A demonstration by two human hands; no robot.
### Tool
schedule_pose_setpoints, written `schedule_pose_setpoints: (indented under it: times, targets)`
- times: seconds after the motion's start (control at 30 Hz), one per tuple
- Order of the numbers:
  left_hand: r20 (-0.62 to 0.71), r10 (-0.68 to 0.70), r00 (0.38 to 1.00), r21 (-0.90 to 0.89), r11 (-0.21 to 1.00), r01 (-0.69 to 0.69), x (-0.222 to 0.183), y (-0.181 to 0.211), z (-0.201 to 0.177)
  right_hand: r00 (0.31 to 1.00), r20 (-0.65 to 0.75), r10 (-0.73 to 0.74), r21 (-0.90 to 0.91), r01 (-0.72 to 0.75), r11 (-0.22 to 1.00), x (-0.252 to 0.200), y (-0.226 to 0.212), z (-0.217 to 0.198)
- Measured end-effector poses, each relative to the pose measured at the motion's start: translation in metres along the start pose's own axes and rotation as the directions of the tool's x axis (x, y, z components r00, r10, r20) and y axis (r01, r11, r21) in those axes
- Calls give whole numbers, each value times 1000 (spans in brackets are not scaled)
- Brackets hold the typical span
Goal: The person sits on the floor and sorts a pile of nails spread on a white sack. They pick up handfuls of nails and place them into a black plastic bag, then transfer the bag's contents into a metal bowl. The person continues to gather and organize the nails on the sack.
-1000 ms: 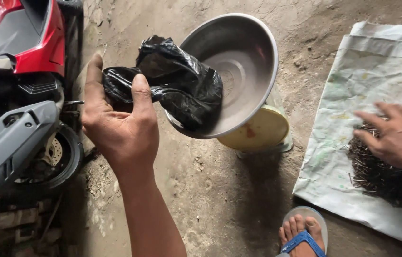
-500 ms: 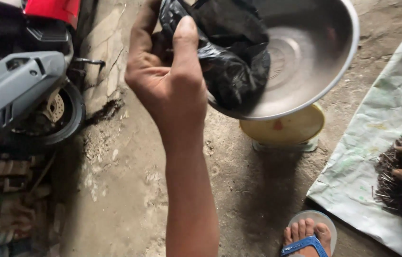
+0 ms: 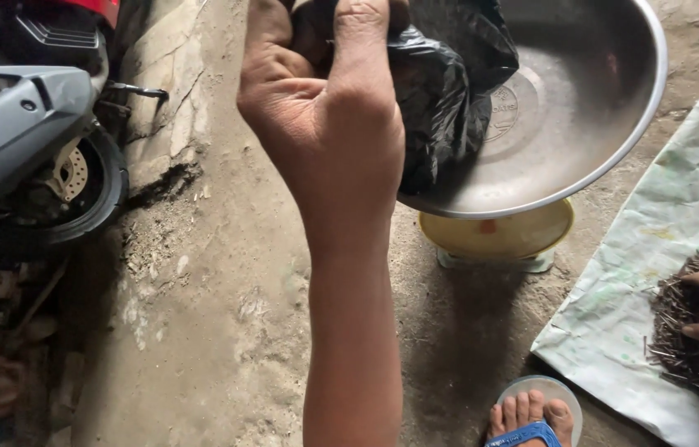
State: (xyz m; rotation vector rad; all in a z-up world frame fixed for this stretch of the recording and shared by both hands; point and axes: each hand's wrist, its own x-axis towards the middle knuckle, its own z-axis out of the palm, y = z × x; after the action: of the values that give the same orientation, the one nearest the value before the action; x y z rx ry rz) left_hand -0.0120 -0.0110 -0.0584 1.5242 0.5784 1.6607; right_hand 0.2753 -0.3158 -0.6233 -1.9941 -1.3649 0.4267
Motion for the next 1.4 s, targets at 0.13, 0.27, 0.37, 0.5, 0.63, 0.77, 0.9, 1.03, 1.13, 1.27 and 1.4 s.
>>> schedule_pose_setpoints:
  times: [0.13, 0.27, 0.37, 0.5, 0.63, 0.77, 0.9, 1.03, 1.13, 1.27, 1.4]
  targets:
    - [-55, 68, 996, 256, 965, -52, 7, 14, 5, 999, 26, 24, 4, -24, 1000, -2, -1, 0]
    - [-18, 89, 996, 158, 984, -85, 10, 16, 6, 1000, -14, 18, 5, -18, 1000, -3, -10, -5]
    - [-56, 130, 990, 476, 875, -88, 17, 24, 8, 1000, 21, -1, -120, 4, 993, -1, -10, -11]
    - [197, 256, 946, 421, 850, -318, -99, 16, 3, 998, 56, 29, -216, -17, 976, 3, -15, -14]
    - [330, -48, 943, 861, 425, -280, -527, -165, -129, 988, 93, 121, -273, -92, 957, 10, -21, -17]
    - [292, -280, 914, 949, -31, -313, -561, -190, -145, 965, 140, 221, -337, -164, 927, 23, -32, -23]
    - [258, -491, 832, 960, 31, -279, -588, -207, -161, 901, 259, 349, -683, -85, 726, 33, -57, -39]
    - [250, -539, 804, 968, 128, -215, -599, -212, -170, 863, 311, 398, -702, -74, 709, 37, -101, -61]
    - [223, -417, 881, 973, 36, -229, -585, -208, -158, 796, 363, 485, -696, -114, 709, 44, -141, -86]
    - [294, -604, 740, 953, 132, -271, -594, -215, -191, 755, 394, 524, -688, -135, 713, 47, -179, -106]
    - [469, -658, 588, 876, 429, -219, -424, -147, -49, 741, 446, 502, -649, -118, 751, 39, -177, -104]
